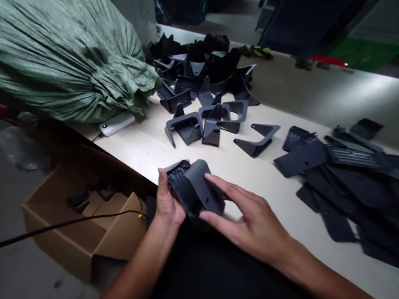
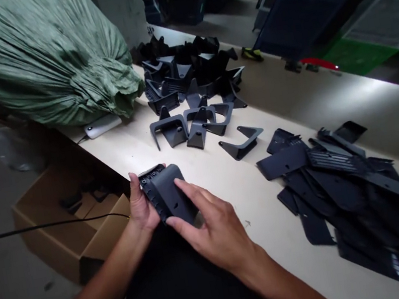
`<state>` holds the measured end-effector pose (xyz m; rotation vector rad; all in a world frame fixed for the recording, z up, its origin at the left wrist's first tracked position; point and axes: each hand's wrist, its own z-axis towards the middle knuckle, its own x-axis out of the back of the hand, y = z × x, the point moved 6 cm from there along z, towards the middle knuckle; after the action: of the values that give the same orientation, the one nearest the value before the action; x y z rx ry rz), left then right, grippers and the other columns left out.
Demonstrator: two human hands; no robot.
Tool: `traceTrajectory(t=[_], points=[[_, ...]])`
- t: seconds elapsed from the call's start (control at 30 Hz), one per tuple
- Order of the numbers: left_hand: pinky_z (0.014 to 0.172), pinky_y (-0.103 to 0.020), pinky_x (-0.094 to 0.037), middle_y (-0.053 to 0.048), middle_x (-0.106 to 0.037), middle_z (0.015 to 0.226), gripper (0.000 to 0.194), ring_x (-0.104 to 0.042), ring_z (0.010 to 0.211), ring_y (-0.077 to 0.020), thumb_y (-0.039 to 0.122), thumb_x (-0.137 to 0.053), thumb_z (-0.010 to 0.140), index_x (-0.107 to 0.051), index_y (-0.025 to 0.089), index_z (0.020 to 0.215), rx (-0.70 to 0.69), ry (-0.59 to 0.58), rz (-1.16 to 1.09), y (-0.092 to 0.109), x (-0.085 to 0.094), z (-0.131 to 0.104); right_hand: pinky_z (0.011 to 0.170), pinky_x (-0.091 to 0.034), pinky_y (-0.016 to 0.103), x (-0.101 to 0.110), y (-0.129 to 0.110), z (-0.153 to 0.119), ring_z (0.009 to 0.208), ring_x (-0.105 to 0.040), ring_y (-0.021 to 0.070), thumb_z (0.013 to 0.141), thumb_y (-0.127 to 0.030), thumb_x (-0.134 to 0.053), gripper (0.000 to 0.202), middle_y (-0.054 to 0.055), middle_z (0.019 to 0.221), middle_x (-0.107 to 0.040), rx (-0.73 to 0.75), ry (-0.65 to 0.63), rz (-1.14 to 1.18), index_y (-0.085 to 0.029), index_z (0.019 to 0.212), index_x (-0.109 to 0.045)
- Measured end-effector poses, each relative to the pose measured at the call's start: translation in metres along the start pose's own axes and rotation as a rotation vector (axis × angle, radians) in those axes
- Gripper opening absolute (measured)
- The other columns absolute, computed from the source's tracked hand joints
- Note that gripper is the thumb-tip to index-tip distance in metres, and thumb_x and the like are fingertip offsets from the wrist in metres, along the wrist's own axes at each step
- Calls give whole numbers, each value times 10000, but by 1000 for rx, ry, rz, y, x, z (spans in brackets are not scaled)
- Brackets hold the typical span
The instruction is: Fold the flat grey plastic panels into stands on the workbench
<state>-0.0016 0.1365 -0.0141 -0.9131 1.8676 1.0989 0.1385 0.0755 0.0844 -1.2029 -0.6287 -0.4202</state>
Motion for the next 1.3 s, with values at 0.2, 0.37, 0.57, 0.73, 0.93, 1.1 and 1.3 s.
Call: traceTrajectory(t=[0.2,0.37,0.57,0.73,0.93,1.1,1.3], points=[[1073,-442,-565,-160,-800,1211,725,-726,1215,-324,732,-775,800,-774,121,1191,-38,-19,38,-2,-5,-3,1069,-605,539,-24,3,12,1301,-684,341,959,-400,-738,623,155,1479,-658,21,-7,-108,-213,1527,-564],[1089,-416,-556,-172,-805,1183,786,-721,1218,-337,769,-802,736,-804,92,1135,-16,26,82,-6,-2,-8,1051,-612,560,-35,4,10,1313,-675,362,977,-418,-709,598,174,1479,-653,13,-19,-121,-210,1522,-574],[1092,-435,-554,-182,-798,1204,818,-700,1252,-360,799,-812,691,-812,102,1120,19,68,130,-10,3,-10,1053,-611,546,-39,8,3,1331,-663,365,995,-432,-685,604,196,1461,-662,18,-25,-135,-191,1535,-564],[1037,-441,-578,-172,-819,1108,827,-751,1134,-344,835,-763,713,-818,115,1116,43,58,160,-15,3,-9,1058,-608,540,-38,11,1,1329,-666,352,993,-441,-682,591,185,1461,-665,13,-15,-142,-209,1526,-573],[1046,-413,-554,-178,-808,1136,771,-724,1183,-341,780,-785,741,-812,105,1112,-13,78,205,-17,1,-13,1069,-589,566,-41,14,-3,1319,-672,350,988,-411,-683,596,183,1470,-659,-7,-22,-77,-215,1536,-556],[889,-411,-595,-153,-796,1210,641,-758,1024,-321,648,-844,753,-799,154,1160,-11,-52,112,-7,-12,-10,1022,-622,482,-28,25,15,1183,-740,295,917,-469,-772,606,114,1414,-705,-135,20,267,-282,1470,-609],[1050,-429,-523,-172,-744,1337,667,-715,1158,-342,641,-834,765,-791,155,1219,-51,-221,62,-7,-32,4,1063,-589,451,-27,46,54,1237,-708,343,865,-626,-761,501,123,1268,-774,-291,38,675,-231,1172,-785]])
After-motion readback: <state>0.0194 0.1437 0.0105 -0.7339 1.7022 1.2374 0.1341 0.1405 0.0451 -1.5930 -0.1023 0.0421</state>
